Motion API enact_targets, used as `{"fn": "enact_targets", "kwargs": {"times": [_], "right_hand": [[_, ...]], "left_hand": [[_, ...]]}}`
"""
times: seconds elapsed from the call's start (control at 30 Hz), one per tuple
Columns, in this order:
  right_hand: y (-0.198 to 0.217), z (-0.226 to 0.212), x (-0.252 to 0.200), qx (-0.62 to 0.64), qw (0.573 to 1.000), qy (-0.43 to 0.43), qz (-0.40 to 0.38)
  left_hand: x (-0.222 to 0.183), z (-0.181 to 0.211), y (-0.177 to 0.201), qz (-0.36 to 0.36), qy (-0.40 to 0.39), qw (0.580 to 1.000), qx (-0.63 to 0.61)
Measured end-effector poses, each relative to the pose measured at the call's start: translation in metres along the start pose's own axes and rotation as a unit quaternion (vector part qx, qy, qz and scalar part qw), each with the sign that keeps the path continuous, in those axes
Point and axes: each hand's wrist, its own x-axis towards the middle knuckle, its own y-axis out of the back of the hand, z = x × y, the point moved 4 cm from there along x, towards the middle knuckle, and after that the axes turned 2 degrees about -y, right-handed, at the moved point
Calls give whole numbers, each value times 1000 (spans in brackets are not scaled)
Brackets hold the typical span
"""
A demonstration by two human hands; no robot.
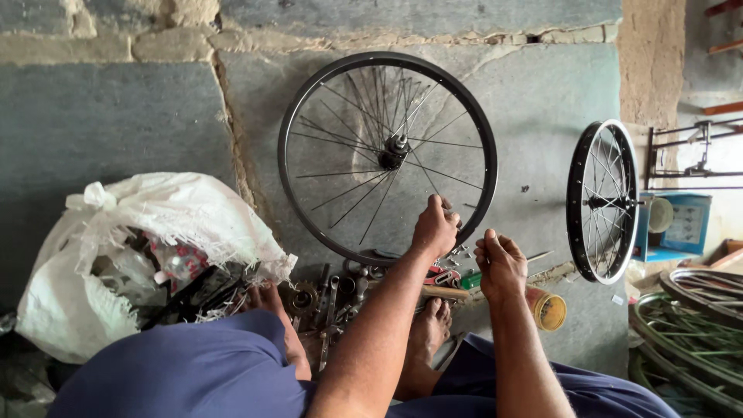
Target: The person threads spokes through the hub of a bicycle wheel, secures them to the rim, and uses a screwdriver to tighten the spoke nipples.
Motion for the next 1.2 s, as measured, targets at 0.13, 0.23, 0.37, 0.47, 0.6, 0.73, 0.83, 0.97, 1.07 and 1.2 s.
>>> {"fn": "enact_targets", "kwargs": {"times": [0.13,0.23,0.37,0.47,0.6,0.73,0.83,0.97,1.07,1.2], "right_hand": [[-11,2,-7,-5,999,-21,-33],[-19,6,-8,22,998,-31,-47],[-19,13,-1,16,996,9,-83],[-20,22,6,19,993,36,-111],[-19,30,5,-6,996,24,-86],[-22,31,3,15,991,43,-125],[-24,28,1,71,987,18,-144],[-27,29,1,70,985,26,-156],[-23,34,5,68,986,32,-151],[-20,40,10,86,985,50,-144]], "left_hand": [[-5,6,4,9,-1,998,58],[-4,4,4,5,5,998,56],[-2,2,2,3,5,997,82],[-4,3,4,0,10,996,87],[-7,10,7,-17,37,995,86],[-8,14,11,-28,46,995,84],[-8,14,11,-7,23,996,80],[-7,11,11,-7,16,997,73],[-7,7,10,-5,5,998,65],[-5,4,8,-17,3,999,28]]}}
